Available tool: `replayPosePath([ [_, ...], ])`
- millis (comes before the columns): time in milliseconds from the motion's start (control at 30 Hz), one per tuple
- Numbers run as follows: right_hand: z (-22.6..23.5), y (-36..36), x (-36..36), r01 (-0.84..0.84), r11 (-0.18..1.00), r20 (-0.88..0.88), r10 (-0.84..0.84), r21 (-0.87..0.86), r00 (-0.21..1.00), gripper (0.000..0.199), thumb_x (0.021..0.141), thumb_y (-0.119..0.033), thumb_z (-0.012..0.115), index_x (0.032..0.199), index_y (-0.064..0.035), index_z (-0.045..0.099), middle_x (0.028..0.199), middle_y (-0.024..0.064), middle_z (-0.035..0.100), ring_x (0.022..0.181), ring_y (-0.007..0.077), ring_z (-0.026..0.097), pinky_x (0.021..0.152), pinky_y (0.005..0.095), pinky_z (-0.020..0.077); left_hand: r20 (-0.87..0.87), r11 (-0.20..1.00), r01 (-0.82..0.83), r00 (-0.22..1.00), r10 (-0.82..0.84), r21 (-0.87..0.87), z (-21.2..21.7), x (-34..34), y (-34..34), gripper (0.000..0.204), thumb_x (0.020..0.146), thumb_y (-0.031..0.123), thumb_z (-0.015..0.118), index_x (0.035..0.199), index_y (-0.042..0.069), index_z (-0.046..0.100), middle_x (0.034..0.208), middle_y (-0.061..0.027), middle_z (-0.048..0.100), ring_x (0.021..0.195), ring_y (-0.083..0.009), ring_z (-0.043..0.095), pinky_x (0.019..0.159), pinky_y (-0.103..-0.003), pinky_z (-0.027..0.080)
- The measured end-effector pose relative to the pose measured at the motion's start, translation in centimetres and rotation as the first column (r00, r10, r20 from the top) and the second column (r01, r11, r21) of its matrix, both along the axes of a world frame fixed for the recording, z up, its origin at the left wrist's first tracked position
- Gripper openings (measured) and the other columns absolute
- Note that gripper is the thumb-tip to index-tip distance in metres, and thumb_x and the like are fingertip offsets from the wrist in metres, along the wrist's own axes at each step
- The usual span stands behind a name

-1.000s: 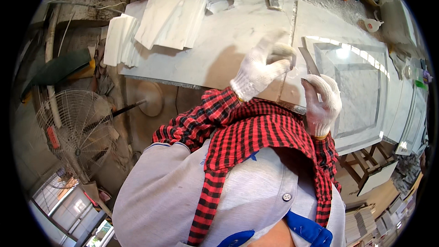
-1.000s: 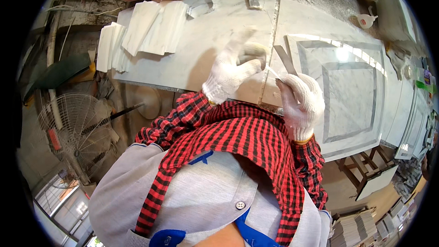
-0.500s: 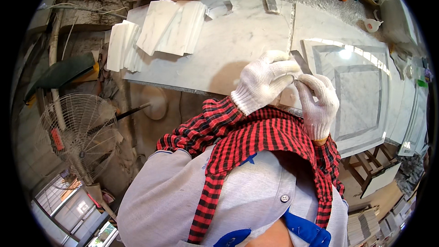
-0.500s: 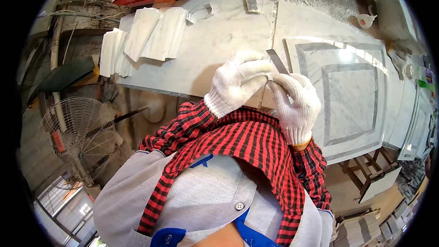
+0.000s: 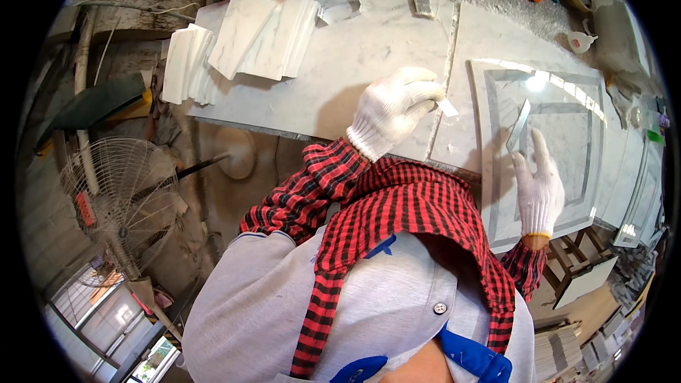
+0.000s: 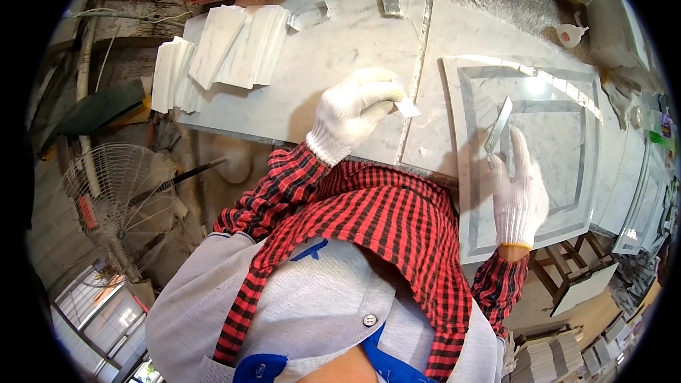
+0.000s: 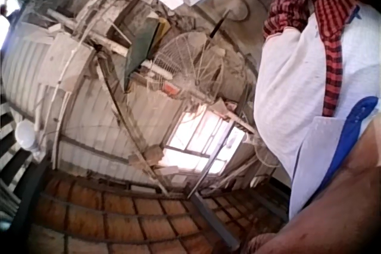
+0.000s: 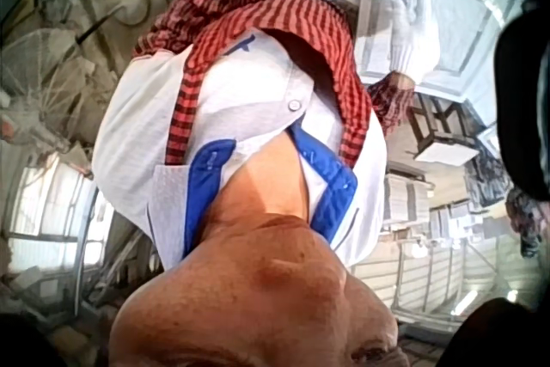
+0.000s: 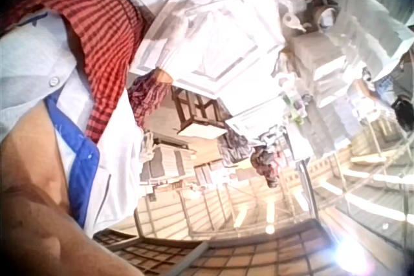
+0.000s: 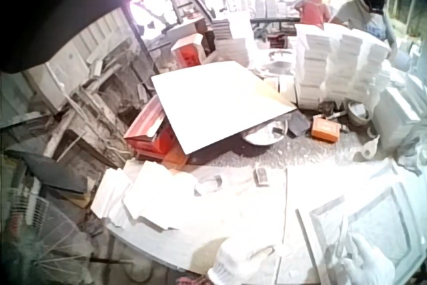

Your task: The person uses a utility knife to trim excess material from the edges of white plastic panels. They repeatedly score and snap off strips, then scrape the edges to smooth them. The person also applies a liquid from a small bottle to the panel edges before continuing to trim and clean the surfaces.

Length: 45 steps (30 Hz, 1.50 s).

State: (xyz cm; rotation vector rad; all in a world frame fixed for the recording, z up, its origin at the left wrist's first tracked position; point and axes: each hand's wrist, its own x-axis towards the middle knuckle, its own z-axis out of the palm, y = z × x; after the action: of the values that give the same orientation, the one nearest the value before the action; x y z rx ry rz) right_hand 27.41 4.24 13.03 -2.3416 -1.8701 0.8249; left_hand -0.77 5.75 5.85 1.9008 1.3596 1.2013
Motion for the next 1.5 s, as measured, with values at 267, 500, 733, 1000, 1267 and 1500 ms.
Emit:
replayPosePath([
  [267, -0.7, 0.9, -5.8, -0.279, 0.703, -0.134, 0.471, 0.655, 0.872, 0.036, 0.073, -0.013, 0.082, 0.107, -0.0118, 0.073, 0.105, 0.0077, 0.069, 0.095, 0.0266, 0.066, 0.083, 0.035, 0.0522, 0.147, 0.989, 0.071, 0.988, -0.051, -0.132, 1.6, 2.7, 0.3, 0.019, 0.081, -0.001, 0.07, 0.097, 0.007, 0.073, 0.106, -0.0104, 0.07, 0.09, -0.0232, 0.07, 0.078, -0.032, 0.057],
  [500, -1.4, 1.1, -6.3, -0.109, 0.827, -0.48, 0.421, 0.551, 0.77, 0.02, 0.079, -0.002, 0.076, 0.099, -0.0039, 0.073, 0.094, 0.0103, 0.071, 0.088, 0.0258, 0.069, 0.078, 0.032, 0.0535, 0.703, 0.73, 0.417, 0.7, 0.122, -0.541, 2.4, 3.2, -0.9, 0.05, 0.089, -0.006, 0.067, 0.137, -0.001, 0.054, 0.135, -0.0127, 0.059, 0.124, -0.0208, 0.058, 0.104, -0.034, 0.05],
  [733, -1.5, 0.7, -6.5, 0.121, 0.959, -0.731, 0.11, 0.256, 0.673, 0.018, 0.084, 0.001, 0.073, 0.102, 0.001, 0.074, 0.094, 0.0101, 0.074, 0.084, 0.0146, 0.069, 0.077, 0.0258, 0.0536, 0.75, 0.648, 0.469, 0.612, 0.25, -0.599, 2.9, 3.5, -0.9, 0.058, 0.09, -0.006, 0.066, 0.144, -0.002, 0.047, 0.141, -0.014, 0.056, 0.123, -0.0209, 0.059, 0.105, -0.034, 0.049],
  [1000, -2.4, 0.7, -6.4, 0.127, 0.947, -0.685, 0.118, 0.295, 0.719, 0.019, 0.084, 0.0, 0.073, 0.103, 0.0009, 0.074, 0.095, 0.0105, 0.075, 0.085, 0.0152, 0.07, 0.078, 0.0262, 0.0541, 0.719, 0.688, 0.408, 0.652, 0.24, -0.6, 3.4, 4.3, -0.7, 0.056, 0.092, -0.004, 0.065, 0.144, -0.003, 0.046, 0.141, -0.0145, 0.056, 0.124, -0.021, 0.059, 0.104, -0.033, 0.05],
  [1267, -3.3, 1.3, -7.1, 0.054, 0.871, -0.569, 0.271, 0.488, 0.777, 0.017, 0.084, -0.002, 0.073, 0.101, -0.0012, 0.075, 0.092, 0.0106, 0.074, 0.082, 0.0202, 0.07, 0.076, 0.0284, 0.0538, 0.524, 0.761, 0.219, 0.832, 0.181, -0.611, 2.5, 4.6, -0.7, 0.045, 0.093, -0.001, 0.066, 0.136, -0.005, 0.056, 0.128, -0.0139, 0.067, 0.116, -0.0174, 0.064, 0.099, -0.029, 0.052],
  [1500, -4.8, 2.5, -7.2, -0.04, 0.868, -0.479, 0.311, 0.494, 0.821, 0.017, 0.084, -0.007, 0.07, 0.1, -0.0083, 0.076, 0.092, 0.0097, 0.072, 0.086, 0.0256, 0.069, 0.078, 0.0307, 0.0533, 0.286, 0.864, 0.076, 0.955, 0.08, -0.498, 1.0, 4.0, 0.0, 0.033, 0.089, 0.001, 0.069, 0.122, 0.003, 0.069, 0.115, -0.0122, 0.073, 0.105, -0.012, 0.068, 0.091, -0.027, 0.054],
])
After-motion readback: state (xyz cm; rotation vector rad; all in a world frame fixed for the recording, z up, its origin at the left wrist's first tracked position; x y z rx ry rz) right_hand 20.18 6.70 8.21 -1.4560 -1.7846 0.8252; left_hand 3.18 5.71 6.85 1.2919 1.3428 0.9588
